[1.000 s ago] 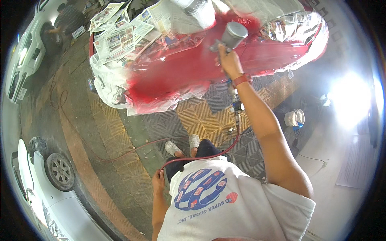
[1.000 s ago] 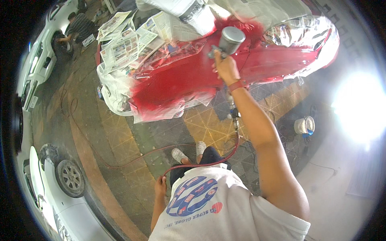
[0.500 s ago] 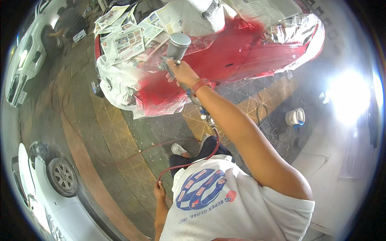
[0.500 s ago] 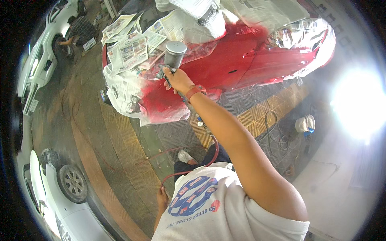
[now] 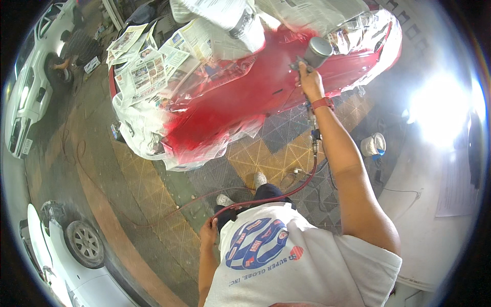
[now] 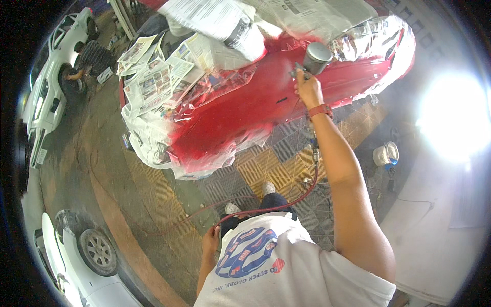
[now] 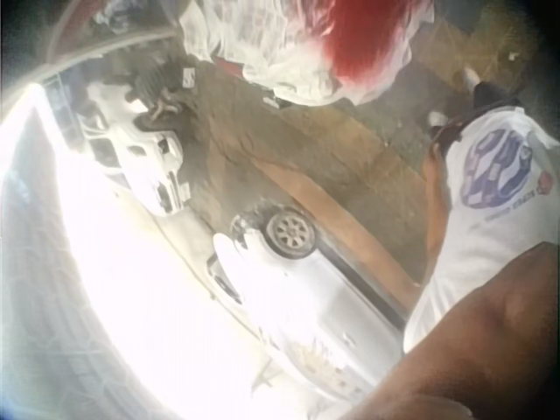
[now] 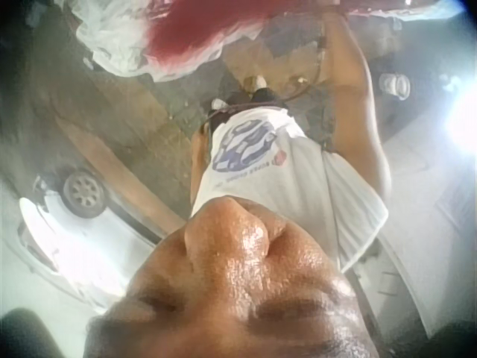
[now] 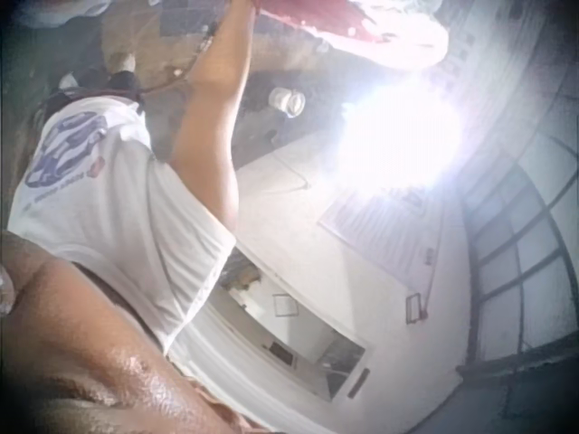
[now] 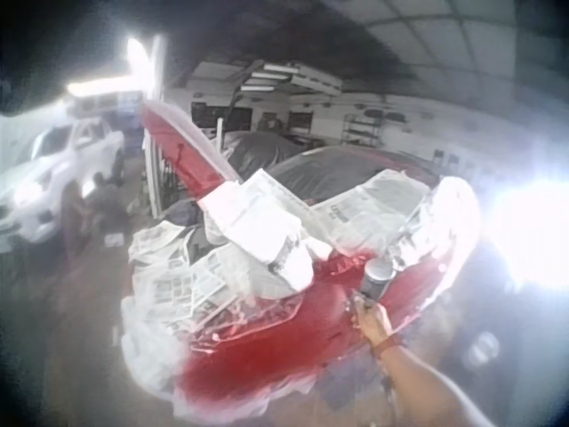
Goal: The person uses a spray gun to apply red paint to the side of a red car in a garage. The car is masked with newspaper and plastic sheeting. The person moves along the side of the vehicle, spraying the door and rear quarter panel.
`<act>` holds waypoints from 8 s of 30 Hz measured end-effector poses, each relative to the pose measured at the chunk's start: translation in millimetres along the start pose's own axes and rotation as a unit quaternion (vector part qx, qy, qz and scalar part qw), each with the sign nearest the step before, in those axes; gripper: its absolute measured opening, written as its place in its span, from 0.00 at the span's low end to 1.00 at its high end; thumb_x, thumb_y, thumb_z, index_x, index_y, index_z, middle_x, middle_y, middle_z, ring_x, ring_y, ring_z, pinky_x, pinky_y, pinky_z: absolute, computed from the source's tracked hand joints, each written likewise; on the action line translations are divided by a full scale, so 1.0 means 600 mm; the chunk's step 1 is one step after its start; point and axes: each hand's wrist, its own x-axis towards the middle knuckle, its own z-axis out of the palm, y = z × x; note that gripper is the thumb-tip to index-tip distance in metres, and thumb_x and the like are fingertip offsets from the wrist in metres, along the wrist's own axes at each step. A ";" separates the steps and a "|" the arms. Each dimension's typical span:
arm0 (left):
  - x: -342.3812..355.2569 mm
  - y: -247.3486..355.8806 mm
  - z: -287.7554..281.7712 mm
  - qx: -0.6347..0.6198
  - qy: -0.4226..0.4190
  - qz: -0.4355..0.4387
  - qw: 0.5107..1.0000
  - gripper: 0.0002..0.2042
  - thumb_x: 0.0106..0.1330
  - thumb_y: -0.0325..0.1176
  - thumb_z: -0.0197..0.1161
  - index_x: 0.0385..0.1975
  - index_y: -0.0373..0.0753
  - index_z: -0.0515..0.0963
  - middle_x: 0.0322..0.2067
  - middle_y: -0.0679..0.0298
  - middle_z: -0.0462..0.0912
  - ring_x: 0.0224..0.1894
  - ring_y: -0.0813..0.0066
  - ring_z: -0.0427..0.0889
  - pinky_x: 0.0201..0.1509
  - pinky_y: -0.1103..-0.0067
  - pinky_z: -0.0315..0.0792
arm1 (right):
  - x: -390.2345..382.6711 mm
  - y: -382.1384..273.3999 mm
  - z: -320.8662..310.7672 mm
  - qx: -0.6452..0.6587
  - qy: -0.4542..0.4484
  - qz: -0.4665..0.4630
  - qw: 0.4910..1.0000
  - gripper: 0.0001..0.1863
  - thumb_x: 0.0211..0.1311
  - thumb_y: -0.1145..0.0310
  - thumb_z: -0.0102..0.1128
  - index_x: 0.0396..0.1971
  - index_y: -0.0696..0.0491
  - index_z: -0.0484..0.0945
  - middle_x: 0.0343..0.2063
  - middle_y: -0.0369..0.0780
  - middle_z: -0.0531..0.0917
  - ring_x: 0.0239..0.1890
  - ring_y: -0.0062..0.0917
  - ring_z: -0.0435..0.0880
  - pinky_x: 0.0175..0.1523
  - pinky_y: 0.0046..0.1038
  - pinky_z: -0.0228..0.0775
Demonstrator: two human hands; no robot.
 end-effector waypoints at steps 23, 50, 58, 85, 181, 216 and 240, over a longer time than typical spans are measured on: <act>0.010 0.023 0.062 -0.017 0.017 -0.025 0.999 0.20 0.84 0.51 0.60 0.58 0.42 0.87 0.44 0.45 0.92 0.48 0.45 0.92 0.52 0.60 0.81 | -0.001 -0.091 0.049 0.126 -0.228 0.015 0.965 0.30 0.86 0.42 0.51 0.50 0.59 0.83 0.29 0.42 0.90 0.24 0.24 0.89 0.19 0.27 0.75; -0.050 0.004 0.023 -0.020 0.114 -0.083 0.990 0.21 0.86 0.47 0.57 0.60 0.36 0.86 0.49 0.45 0.92 0.52 0.47 0.91 0.57 0.63 0.80 | 0.103 -0.065 0.072 0.272 -0.163 0.110 0.942 0.28 0.87 0.42 0.47 0.58 0.53 0.80 0.33 0.45 0.92 0.28 0.31 0.93 0.20 0.29 0.72; -0.015 0.130 0.076 -0.026 0.055 0.001 0.998 0.20 0.85 0.47 0.59 0.60 0.39 0.86 0.48 0.45 0.92 0.52 0.43 0.91 0.54 0.61 0.81 | 0.256 -0.079 -0.060 0.088 -0.043 0.057 0.994 0.32 0.83 0.38 0.50 0.46 0.56 0.85 0.27 0.43 0.90 0.22 0.28 0.89 0.19 0.31 0.73; -0.030 0.046 0.074 -0.011 0.126 -0.153 0.980 0.27 0.88 0.51 0.52 0.63 0.33 0.84 0.57 0.45 0.89 0.60 0.48 0.88 0.63 0.63 0.78 | 0.168 0.095 -0.191 0.414 0.046 0.093 0.904 0.34 0.89 0.39 0.38 0.55 0.56 0.83 0.35 0.44 0.92 0.33 0.34 0.94 0.22 0.30 0.73; -0.262 0.478 1.085 -0.127 -0.380 -0.027 0.916 0.51 0.80 0.75 0.44 0.89 0.39 0.45 0.85 0.55 0.56 0.86 0.61 0.55 0.88 0.67 0.50 | -0.774 0.990 -0.579 0.329 -0.132 0.357 0.865 0.39 0.78 0.45 0.67 0.73 0.61 0.71 0.61 0.50 0.84 0.61 0.40 0.87 0.62 0.37 0.80; -0.160 -0.154 0.600 0.188 0.003 -0.067 0.980 0.13 0.73 0.43 0.73 0.45 0.42 0.84 0.39 0.54 0.86 0.46 0.46 0.85 0.54 0.54 0.75 | -0.383 0.655 0.246 -0.008 -0.392 -0.137 0.910 0.33 0.78 0.51 0.66 0.76 0.48 0.75 0.45 0.60 0.89 0.49 0.57 0.90 0.52 0.51 0.83; -0.067 0.006 0.683 0.064 0.068 0.050 0.994 0.13 0.73 0.42 0.74 0.44 0.38 0.85 0.36 0.53 0.87 0.40 0.46 0.86 0.47 0.55 0.78 | -0.119 0.486 0.009 -0.064 -0.121 -0.194 0.971 0.20 0.79 0.54 0.70 0.57 0.54 0.87 0.30 0.34 0.89 0.29 0.15 0.81 0.34 0.28 0.74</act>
